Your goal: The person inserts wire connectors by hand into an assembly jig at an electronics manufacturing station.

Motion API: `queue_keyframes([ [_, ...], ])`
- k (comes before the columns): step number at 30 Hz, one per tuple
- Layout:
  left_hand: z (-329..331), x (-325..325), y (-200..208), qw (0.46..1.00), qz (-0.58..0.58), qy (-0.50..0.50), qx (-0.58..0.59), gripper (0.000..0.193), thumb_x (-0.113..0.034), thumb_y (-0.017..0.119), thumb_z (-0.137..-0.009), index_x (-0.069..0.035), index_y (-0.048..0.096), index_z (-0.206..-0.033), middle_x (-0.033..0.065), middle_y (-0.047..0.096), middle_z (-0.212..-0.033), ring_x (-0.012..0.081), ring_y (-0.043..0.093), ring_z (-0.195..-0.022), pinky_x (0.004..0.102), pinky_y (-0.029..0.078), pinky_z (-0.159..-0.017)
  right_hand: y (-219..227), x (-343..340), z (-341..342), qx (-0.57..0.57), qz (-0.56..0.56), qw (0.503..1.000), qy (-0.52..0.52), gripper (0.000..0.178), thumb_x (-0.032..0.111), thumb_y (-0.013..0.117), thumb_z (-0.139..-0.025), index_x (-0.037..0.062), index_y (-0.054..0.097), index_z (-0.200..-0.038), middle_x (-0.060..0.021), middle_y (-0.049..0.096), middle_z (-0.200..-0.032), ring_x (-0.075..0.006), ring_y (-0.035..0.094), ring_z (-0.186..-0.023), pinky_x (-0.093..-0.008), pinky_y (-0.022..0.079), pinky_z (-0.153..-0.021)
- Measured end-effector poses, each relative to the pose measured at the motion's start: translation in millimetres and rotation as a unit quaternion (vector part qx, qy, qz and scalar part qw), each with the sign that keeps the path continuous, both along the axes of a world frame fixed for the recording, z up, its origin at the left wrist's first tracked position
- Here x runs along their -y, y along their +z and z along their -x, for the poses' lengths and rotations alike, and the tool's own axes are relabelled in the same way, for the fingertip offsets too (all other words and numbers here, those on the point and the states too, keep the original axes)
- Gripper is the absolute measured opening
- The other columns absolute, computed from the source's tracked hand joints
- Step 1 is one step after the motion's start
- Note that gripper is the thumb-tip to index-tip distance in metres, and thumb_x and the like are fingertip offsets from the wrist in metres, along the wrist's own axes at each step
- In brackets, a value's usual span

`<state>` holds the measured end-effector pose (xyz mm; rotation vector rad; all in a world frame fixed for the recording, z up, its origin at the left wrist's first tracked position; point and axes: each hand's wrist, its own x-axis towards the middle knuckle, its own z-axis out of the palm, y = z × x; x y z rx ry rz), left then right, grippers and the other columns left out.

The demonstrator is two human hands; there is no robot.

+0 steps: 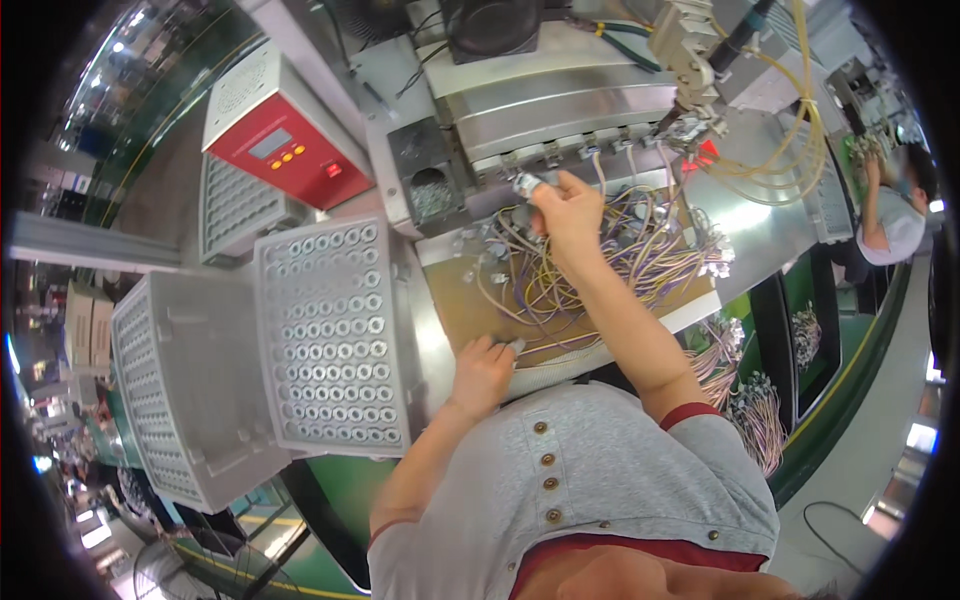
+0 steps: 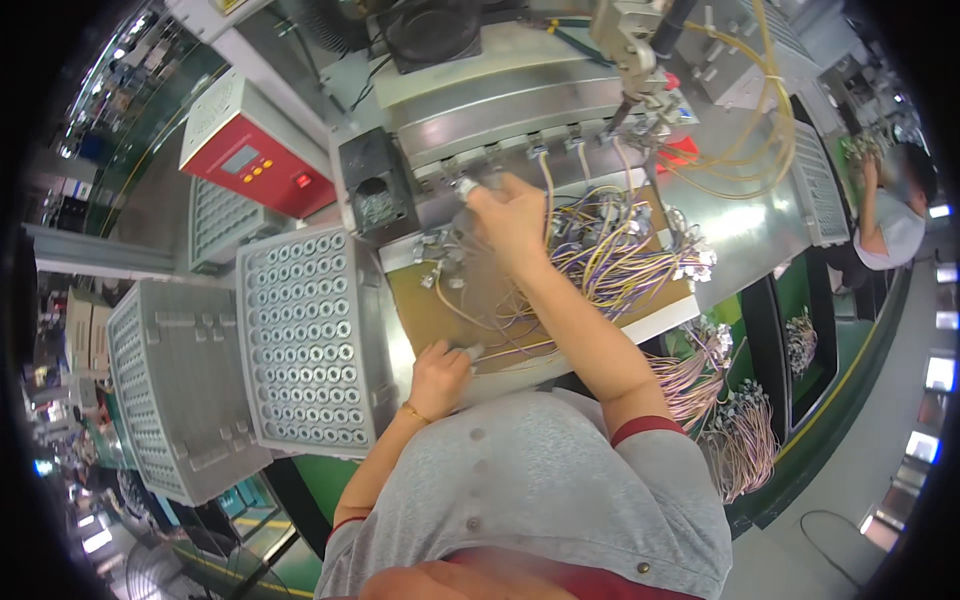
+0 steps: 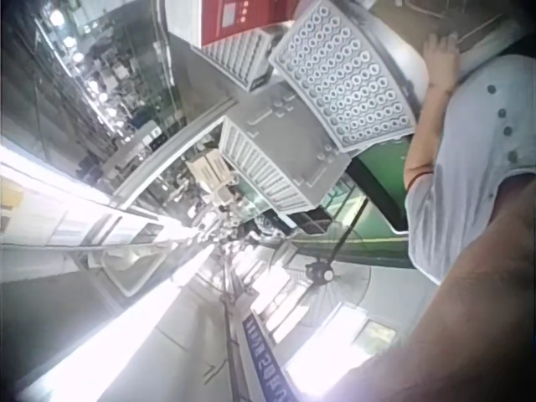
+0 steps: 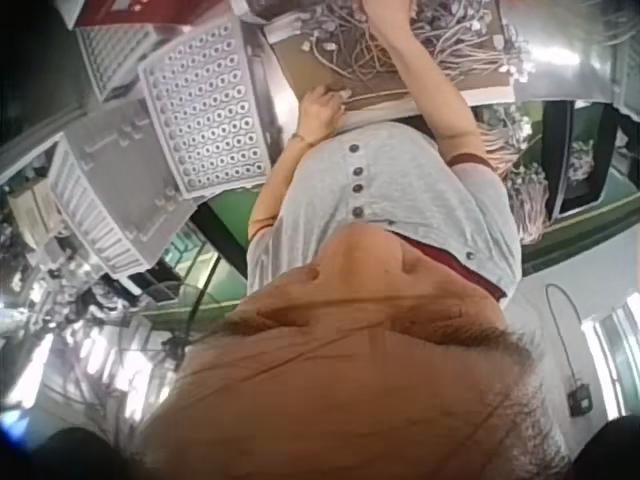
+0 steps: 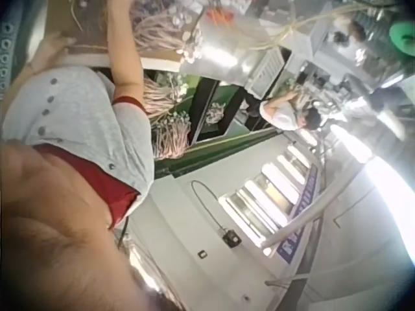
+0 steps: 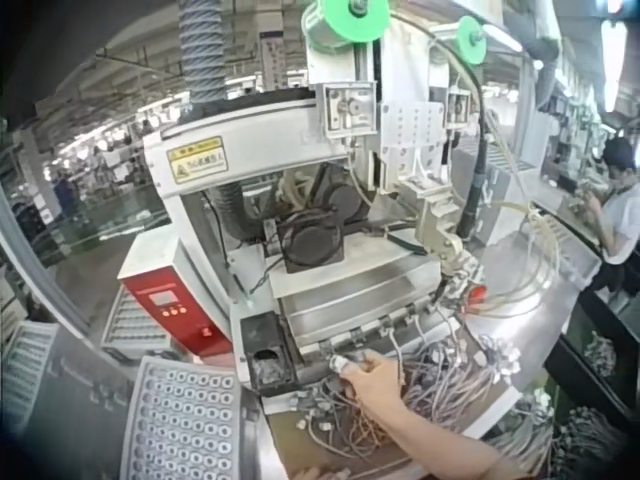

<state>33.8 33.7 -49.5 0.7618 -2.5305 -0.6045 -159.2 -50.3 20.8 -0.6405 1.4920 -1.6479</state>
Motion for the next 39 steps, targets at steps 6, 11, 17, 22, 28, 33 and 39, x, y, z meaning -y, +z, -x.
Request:
queue_keyframes([
  [6, -10, 13, 10, 0.980, -0.133, 0.118, -0.089, 0.019, 0.000, 0.060, -0.067, -0.004, 0.063, -0.086, 0.0055, 0.053, -0.066, 0.0123, 0.051, -0.051, 0.0224, 0.042, -0.048, -6, 1, -16, 0.063, 0.035, 0.997, -0.027, 0.013, 0.002, 0.054, -0.073, -0.0007, 0.046, -0.063, -0.0057, 0.051, -0.058, -0.0131, 0.050, -0.040, -0.0227, 0.038, -0.035],
  [11, -29, 35, 34, 0.948, -0.229, 0.173, -0.137, 0.019, 0.001, 0.062, -0.069, -0.003, 0.062, -0.088, 0.0050, 0.060, -0.079, 0.0087, 0.053, -0.060, 0.0202, 0.043, -0.055, -2, 14, -16, 0.148, 0.064, 0.986, -0.040, 0.016, 0.010, 0.056, -0.076, -0.0035, 0.051, -0.070, -0.0082, 0.055, -0.056, -0.0166, 0.059, -0.049, -0.0244, 0.045, -0.043],
  [17, -39, 37, 49, 0.851, -0.407, 0.188, -0.273, 0.022, 0.009, 0.059, -0.072, 0.004, 0.058, -0.094, 0.0059, 0.060, -0.088, 0.0099, 0.055, -0.081, 0.0218, 0.046, -0.072, 22, -21, 8, -0.528, 0.141, 0.837, -0.029, 0.011, 0.011, 0.060, -0.069, 0.0027, 0.054, -0.066, -0.0085, 0.047, -0.047, -0.0217, 0.045, -0.038, -0.0291, 0.036, -0.039],
  [22, -30, 43, 66, 0.976, 0.000, 0.127, -0.179, 0.030, 0.009, 0.061, -0.063, 0.002, 0.059, -0.092, 0.0139, 0.060, -0.086, 0.0229, 0.060, -0.073, 0.0278, 0.048, -0.065, 12, -56, -35, -0.309, 0.060, 0.886, 0.341, 0.015, 0.012, 0.060, -0.073, 0.0009, 0.056, -0.082, -0.0094, 0.048, -0.056, -0.0123, 0.047, -0.048, -0.0276, 0.037, -0.046],
  [28, -31, 70, 42, 0.975, 0.073, 0.141, -0.156, 0.032, 0.001, 0.060, -0.063, -0.004, 0.059, -0.095, 0.0135, 0.059, -0.090, 0.0267, 0.057, -0.075, 0.0320, 0.046, -0.063, 5, -58, -36, -0.298, 0.015, 0.883, 0.362, 0.010, 0.008, 0.057, -0.073, -0.0002, 0.054, -0.077, -0.0064, 0.047, -0.055, -0.0093, 0.042, -0.049, -0.0241, 0.037, -0.046],
  [33, -123, 195, -35, 0.875, 0.170, 0.453, -0.014, 0.023, -0.017, 0.060, -0.067, -0.002, 0.059, -0.084, 0.0154, 0.057, -0.080, 0.0326, 0.053, -0.074, 0.0380, 0.043, -0.066, 4, -62, -27, -0.239, 0.005, 0.927, 0.290, 0.008, 0.008, 0.057, -0.073, 0.0006, 0.055, -0.076, -0.0036, 0.051, -0.057, -0.0066, 0.042, -0.049, -0.0236, 0.036, -0.044],
  [39, -176, 248, -47, 0.722, 0.068, 0.602, 0.333, 0.060, -0.058, 0.045, -0.073, -0.010, 0.058, -0.105, 0.0144, 0.057, -0.103, 0.0290, 0.055, -0.092, 0.0432, 0.041, -0.077, 18, -60, -25, -0.305, 0.008, 0.905, 0.296, 0.020, 0.021, 0.058, -0.073, 0.0025, 0.054, -0.080, -0.0128, 0.052, -0.061, -0.0213, 0.048, -0.051, -0.0312, 0.038, -0.050],
])
